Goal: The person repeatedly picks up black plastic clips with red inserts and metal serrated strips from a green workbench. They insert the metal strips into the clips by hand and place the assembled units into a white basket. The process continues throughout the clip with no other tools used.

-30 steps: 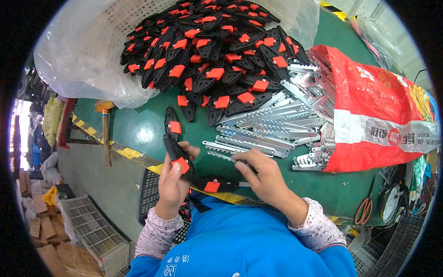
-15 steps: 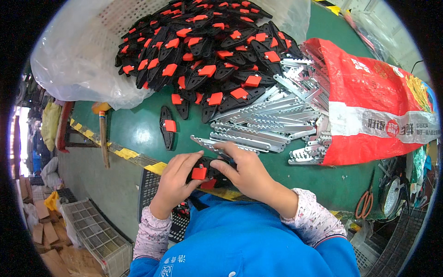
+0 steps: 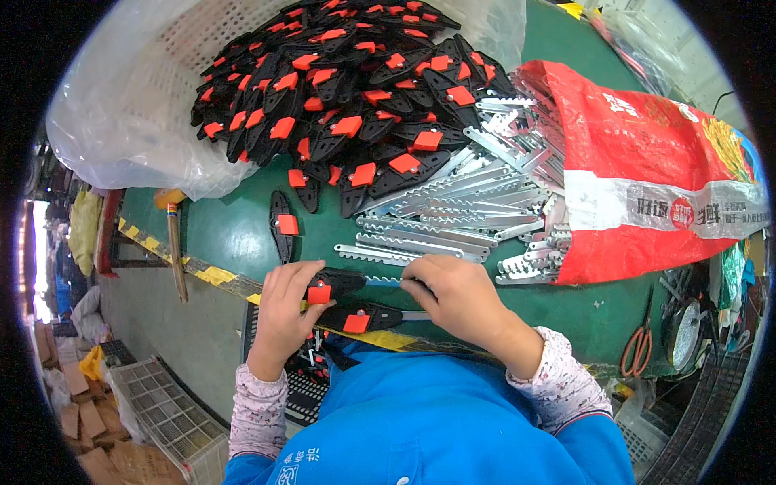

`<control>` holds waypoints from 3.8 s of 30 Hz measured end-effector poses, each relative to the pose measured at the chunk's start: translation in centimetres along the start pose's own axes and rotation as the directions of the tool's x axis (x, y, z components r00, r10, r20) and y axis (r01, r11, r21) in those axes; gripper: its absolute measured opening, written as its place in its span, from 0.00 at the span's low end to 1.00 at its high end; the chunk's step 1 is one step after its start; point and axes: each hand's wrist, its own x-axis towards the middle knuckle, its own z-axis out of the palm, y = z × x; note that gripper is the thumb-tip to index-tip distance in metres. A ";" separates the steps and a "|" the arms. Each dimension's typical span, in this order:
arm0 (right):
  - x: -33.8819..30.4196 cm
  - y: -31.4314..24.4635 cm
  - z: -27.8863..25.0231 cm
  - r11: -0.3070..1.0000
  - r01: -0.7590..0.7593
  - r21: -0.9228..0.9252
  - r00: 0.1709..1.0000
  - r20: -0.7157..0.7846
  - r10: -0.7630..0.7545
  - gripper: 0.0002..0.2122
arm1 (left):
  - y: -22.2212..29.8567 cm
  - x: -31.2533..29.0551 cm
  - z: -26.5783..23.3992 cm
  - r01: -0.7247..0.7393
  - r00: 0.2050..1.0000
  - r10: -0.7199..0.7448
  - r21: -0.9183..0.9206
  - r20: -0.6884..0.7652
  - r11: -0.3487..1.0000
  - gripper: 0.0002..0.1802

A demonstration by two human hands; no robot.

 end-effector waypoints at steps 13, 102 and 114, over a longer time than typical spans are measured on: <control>0.0 -0.4 1.5 0.992 0.102 -0.081 0.995 0.013 -0.101 0.13 | 1.7 1.4 0.7 -0.086 0.992 0.093 -0.081 0.085 0.993 0.35; 3.4 1.0 2.1 0.992 0.011 0.122 0.996 -0.086 0.000 0.05 | -2.6 3.3 -2.0 0.006 0.997 -0.003 -0.042 0.082 0.999 0.35; 1.9 1.2 0.1 0.970 0.146 -0.195 0.988 0.082 -0.132 0.12 | -0.2 2.7 -2.6 -0.102 0.973 0.112 -0.061 0.202 0.993 0.37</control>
